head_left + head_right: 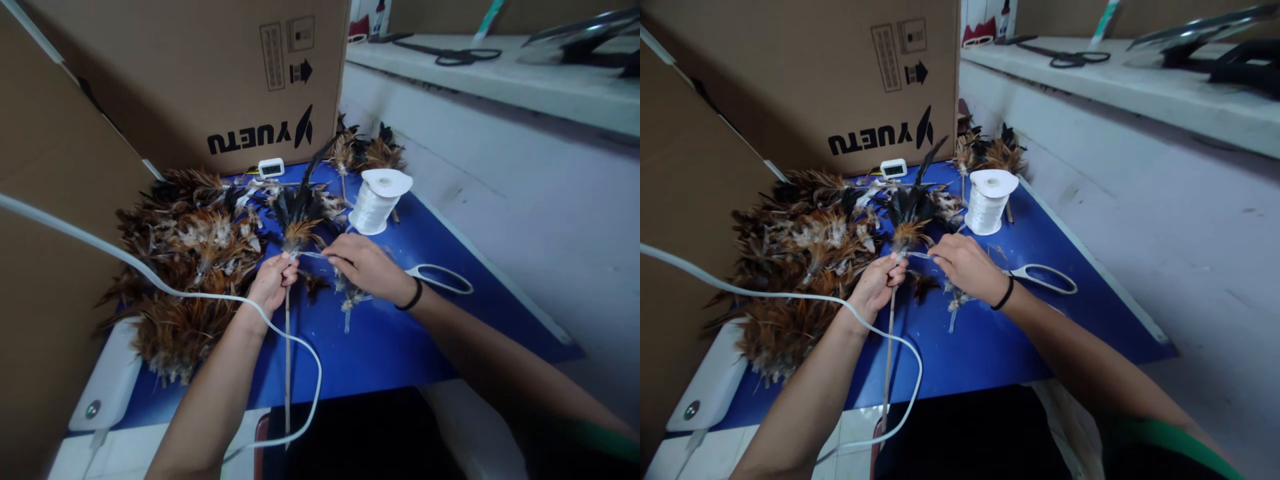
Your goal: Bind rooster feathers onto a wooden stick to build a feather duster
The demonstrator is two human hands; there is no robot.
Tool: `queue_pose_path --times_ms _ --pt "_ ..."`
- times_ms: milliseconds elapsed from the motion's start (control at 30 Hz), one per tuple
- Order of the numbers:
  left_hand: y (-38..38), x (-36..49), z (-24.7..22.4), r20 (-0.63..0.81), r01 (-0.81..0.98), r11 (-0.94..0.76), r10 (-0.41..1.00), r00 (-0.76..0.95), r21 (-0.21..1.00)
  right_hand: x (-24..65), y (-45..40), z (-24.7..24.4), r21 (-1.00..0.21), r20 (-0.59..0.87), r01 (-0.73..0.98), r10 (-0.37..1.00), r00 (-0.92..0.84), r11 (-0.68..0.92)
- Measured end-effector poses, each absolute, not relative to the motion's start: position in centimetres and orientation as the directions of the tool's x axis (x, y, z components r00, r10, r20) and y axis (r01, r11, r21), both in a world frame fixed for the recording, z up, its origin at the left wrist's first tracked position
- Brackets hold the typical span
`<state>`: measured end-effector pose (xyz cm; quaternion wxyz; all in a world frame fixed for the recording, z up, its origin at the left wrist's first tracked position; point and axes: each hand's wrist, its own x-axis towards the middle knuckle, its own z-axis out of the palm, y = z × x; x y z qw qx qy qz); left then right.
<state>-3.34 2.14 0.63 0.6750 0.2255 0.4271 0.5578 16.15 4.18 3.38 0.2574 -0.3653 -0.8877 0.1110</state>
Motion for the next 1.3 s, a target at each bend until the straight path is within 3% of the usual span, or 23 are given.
queue_pose_path --times_ms 100,300,533,900,1067,1300 --pt "2.2 -3.4 0.6 -0.332 -0.575 0.270 0.943 -0.002 0.772 17.1 3.4 3.0 -0.348 0.428 0.624 0.711 -0.558 0.699" --pt "2.3 -3.5 0.6 -0.346 -0.585 0.279 0.938 -0.002 0.761 19.2 1.9 2.7 -0.332 0.147 0.601 0.670 -0.728 0.727" --pt "2.3 -3.6 0.4 -0.350 -0.585 0.290 0.937 0.011 0.758 20.0 1.2 1.6 -0.289 0.068 0.630 0.671 -0.738 0.721" --pt "2.1 -3.4 0.4 -0.333 -0.554 0.308 0.941 0.059 0.774 18.1 2.5 6.8 -0.537 0.254 0.556 0.750 -0.610 0.634" --pt "2.3 -3.4 -0.1 -0.316 -0.548 0.318 0.943 0.102 0.773 15.2 4.0 5.9 -0.532 0.313 0.462 0.673 -0.670 0.709" --pt "2.0 -3.3 0.2 -0.319 -0.532 0.350 0.935 0.153 0.771 14.0 5.5 4.4 -0.539 0.299 0.491 0.700 -0.649 0.685"
